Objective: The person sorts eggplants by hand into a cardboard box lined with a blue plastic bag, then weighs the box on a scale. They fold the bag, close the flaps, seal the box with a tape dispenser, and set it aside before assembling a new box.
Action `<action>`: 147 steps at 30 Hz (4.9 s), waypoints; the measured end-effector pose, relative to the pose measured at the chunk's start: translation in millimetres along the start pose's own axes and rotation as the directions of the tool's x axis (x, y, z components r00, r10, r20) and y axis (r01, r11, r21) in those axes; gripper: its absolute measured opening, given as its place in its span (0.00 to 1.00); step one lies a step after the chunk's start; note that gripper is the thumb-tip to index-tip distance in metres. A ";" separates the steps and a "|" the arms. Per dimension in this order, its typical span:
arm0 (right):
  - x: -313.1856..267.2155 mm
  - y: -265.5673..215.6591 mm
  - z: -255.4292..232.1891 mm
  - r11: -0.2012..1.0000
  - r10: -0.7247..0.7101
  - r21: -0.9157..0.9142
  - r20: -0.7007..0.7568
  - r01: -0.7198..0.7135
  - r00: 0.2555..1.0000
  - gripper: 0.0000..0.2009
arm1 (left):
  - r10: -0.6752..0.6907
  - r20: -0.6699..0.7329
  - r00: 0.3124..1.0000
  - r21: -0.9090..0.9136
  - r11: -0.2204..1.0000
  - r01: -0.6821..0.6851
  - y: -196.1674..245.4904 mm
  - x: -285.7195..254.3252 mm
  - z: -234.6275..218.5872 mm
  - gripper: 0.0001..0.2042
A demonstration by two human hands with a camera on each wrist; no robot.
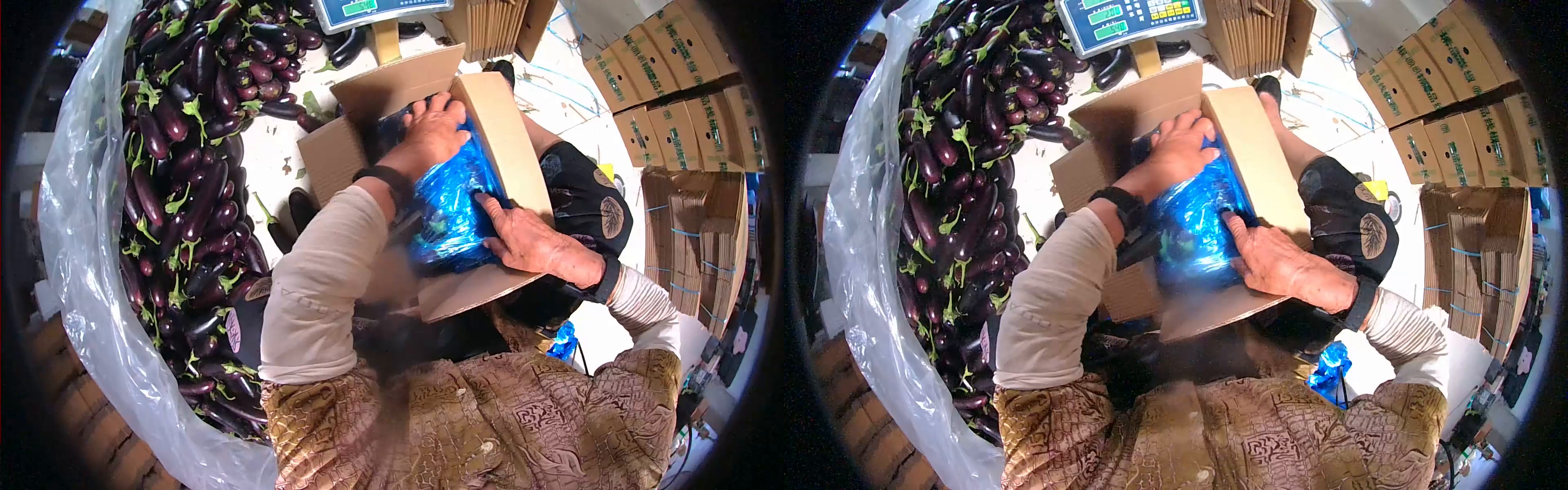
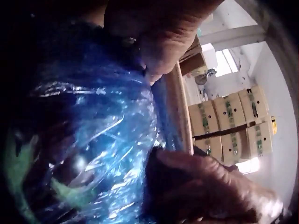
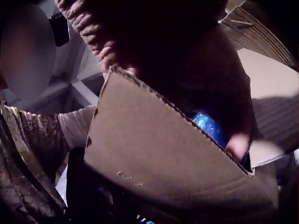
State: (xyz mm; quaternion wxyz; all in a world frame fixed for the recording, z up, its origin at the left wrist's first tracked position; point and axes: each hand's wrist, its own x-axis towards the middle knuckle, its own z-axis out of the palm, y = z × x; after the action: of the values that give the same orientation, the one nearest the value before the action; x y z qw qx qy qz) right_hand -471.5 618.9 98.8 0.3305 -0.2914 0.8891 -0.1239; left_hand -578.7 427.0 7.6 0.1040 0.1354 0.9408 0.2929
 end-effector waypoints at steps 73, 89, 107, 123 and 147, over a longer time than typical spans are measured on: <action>-4.0 -14.9 -34.4 0.892 -0.435 0.024 -0.227 0.452 0.871 0.09 | 0.428 -0.344 0.836 0.420 0.866 -0.270 -19.5 36.3 -135.6 0.03; 59.9 5.7 -9.9 0.962 -0.136 -0.274 -0.467 0.003 0.874 0.22 | 0.344 0.147 0.927 0.265 0.890 -0.372 -28.2 -36.7 -56.3 0.63; -6.5 11.4 -43.3 0.865 0.169 0.474 -0.583 0.164 0.794 0.17 | 0.385 0.154 0.910 0.339 0.844 -0.415 -30.2 -31.5 -42.6 0.66; 77.8 5.0 26.2 0.995 0.011 -0.069 -0.663 -0.075 0.749 0.31 | -0.359 -0.280 0.890 -0.449 0.869 0.210 -132.3 -72.0 -109.2 0.17; 84.7 8.7 32.4 0.998 0.055 0.009 -0.712 -0.070 0.700 0.27 | 0.446 -0.237 0.863 0.430 0.845 -0.318 -38.6 -37.6 -29.9 0.36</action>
State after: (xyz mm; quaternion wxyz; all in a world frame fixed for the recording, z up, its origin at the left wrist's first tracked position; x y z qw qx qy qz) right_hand -505.8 574.1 27.2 -0.0370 -0.1939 0.9582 -0.2071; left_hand -559.0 369.0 13.7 -0.1429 0.2894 0.9361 0.1400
